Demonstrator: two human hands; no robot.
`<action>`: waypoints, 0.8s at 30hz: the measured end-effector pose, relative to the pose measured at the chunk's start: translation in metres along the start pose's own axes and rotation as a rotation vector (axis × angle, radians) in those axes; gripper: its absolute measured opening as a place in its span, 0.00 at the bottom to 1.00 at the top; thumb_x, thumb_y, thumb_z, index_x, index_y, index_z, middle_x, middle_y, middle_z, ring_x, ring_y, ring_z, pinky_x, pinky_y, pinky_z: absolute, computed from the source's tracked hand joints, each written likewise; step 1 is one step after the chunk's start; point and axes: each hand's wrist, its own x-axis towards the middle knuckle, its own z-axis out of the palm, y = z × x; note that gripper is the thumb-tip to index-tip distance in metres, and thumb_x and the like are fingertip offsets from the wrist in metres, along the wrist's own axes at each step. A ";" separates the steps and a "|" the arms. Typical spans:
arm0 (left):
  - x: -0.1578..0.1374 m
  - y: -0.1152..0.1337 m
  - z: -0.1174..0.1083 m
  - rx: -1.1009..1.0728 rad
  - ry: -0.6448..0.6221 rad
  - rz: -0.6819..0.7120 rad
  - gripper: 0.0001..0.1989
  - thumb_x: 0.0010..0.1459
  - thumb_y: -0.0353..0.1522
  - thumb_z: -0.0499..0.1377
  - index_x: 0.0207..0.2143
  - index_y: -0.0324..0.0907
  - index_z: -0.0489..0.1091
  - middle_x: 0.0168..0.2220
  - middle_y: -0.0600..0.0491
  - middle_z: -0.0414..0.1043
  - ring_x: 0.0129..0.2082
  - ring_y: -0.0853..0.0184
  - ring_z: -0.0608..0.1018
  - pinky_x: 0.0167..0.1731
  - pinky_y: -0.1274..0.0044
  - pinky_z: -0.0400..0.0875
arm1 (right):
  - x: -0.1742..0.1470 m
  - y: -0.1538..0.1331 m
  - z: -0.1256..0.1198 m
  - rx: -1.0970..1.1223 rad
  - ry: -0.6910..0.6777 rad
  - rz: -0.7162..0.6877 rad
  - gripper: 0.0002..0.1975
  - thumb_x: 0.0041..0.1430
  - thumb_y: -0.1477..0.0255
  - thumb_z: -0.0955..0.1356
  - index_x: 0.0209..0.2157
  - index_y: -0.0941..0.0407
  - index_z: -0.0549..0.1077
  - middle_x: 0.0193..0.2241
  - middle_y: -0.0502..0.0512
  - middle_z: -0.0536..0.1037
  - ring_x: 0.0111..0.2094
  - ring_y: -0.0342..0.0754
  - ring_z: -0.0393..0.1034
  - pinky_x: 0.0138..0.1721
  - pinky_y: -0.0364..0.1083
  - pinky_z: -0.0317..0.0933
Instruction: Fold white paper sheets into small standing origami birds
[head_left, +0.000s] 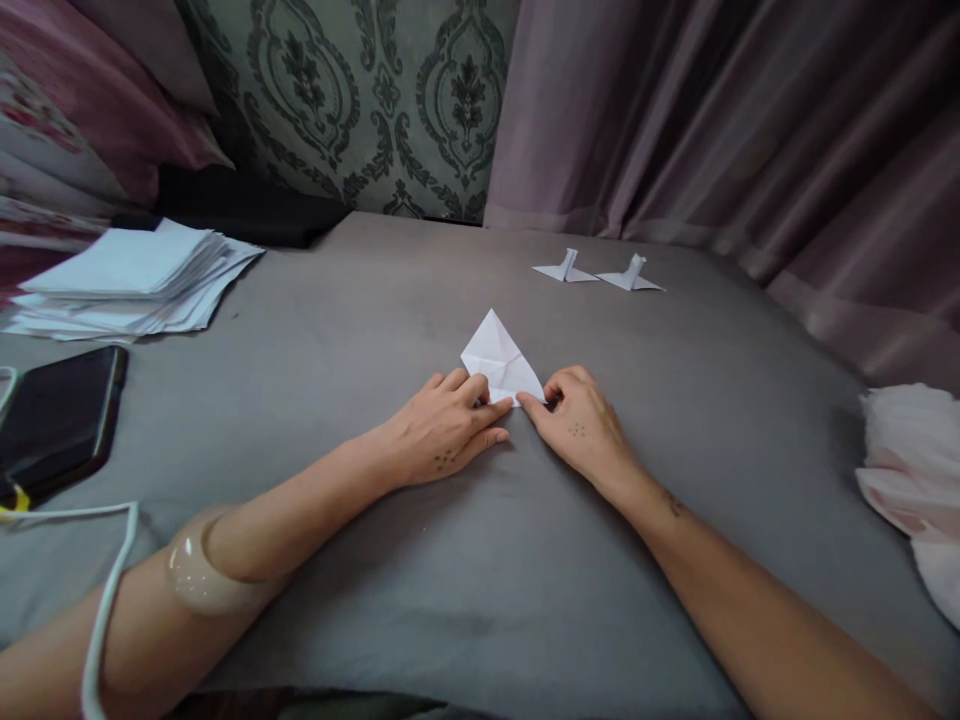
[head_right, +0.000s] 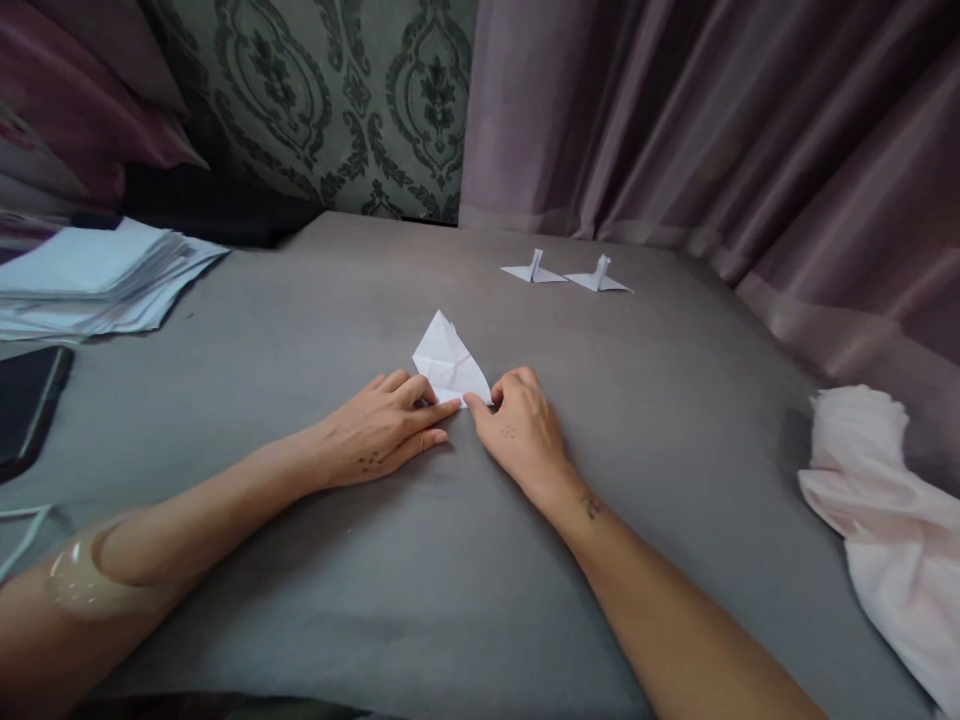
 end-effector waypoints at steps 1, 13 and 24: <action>0.001 0.000 0.000 -0.001 -0.003 -0.001 0.25 0.68 0.44 0.41 0.60 0.44 0.64 0.45 0.44 0.67 0.39 0.59 0.69 0.39 0.67 0.65 | -0.001 -0.001 0.001 -0.029 -0.001 0.007 0.14 0.53 0.60 0.69 0.24 0.54 0.64 0.33 0.51 0.69 0.25 0.43 0.62 0.30 0.47 0.57; -0.007 -0.002 -0.008 -0.192 0.011 -0.009 0.21 0.68 0.39 0.45 0.52 0.38 0.70 0.43 0.45 0.70 0.42 0.61 0.71 0.46 0.67 0.70 | 0.002 0.007 -0.006 0.065 -0.082 0.048 0.09 0.53 0.66 0.70 0.26 0.55 0.69 0.34 0.52 0.70 0.27 0.43 0.64 0.34 0.46 0.59; -0.011 -0.005 -0.007 -0.229 0.045 0.005 0.19 0.69 0.36 0.45 0.49 0.39 0.72 0.44 0.46 0.71 0.44 0.62 0.72 0.46 0.69 0.70 | -0.003 0.011 -0.014 0.110 -0.076 0.004 0.04 0.53 0.72 0.66 0.26 0.56 0.71 0.33 0.52 0.70 0.23 0.40 0.61 0.31 0.45 0.59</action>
